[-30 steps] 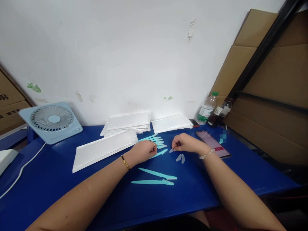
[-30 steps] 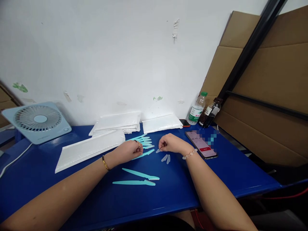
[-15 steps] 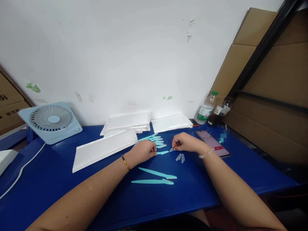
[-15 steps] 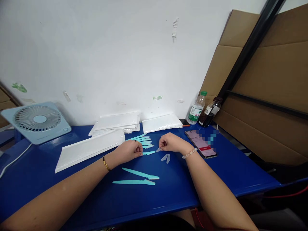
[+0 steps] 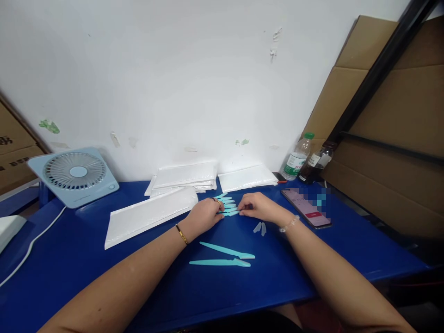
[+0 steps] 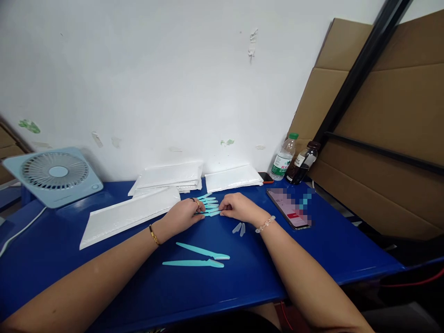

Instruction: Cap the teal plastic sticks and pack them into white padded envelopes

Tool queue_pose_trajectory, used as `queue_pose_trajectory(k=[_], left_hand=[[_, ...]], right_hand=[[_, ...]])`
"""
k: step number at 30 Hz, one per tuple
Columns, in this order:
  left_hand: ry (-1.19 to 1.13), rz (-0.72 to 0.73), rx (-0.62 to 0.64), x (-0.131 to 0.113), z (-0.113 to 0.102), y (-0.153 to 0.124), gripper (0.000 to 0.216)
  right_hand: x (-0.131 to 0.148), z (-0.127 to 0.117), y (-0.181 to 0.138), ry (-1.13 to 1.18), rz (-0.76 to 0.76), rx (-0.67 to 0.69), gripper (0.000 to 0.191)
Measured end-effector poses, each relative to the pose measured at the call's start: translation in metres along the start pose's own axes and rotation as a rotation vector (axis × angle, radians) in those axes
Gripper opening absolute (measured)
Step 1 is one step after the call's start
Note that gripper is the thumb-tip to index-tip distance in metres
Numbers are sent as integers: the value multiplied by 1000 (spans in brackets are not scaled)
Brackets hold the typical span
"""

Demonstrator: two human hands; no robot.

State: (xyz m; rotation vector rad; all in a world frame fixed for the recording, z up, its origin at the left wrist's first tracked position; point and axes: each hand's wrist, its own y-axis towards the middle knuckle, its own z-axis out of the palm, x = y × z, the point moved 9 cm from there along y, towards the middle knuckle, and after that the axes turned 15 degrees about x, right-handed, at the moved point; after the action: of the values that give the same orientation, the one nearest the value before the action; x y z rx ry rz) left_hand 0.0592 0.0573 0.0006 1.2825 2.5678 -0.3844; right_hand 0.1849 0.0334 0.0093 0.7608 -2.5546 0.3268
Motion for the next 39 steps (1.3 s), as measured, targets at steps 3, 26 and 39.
queue_pose_trajectory(k=[3, 26, 39], left_hand=[[-118, 116, 110, -18, 3, -6, 25], [-29, 30, 151, -9, 16, -3, 13], [-39, 2, 150, -7, 15, -1, 13]], right_hand=[[-8, -4, -17, 105, -13, 131, 15], [-17, 5, -9, 72, 64, 154, 15], [-16, 9, -10, 93, 61, 194, 12]])
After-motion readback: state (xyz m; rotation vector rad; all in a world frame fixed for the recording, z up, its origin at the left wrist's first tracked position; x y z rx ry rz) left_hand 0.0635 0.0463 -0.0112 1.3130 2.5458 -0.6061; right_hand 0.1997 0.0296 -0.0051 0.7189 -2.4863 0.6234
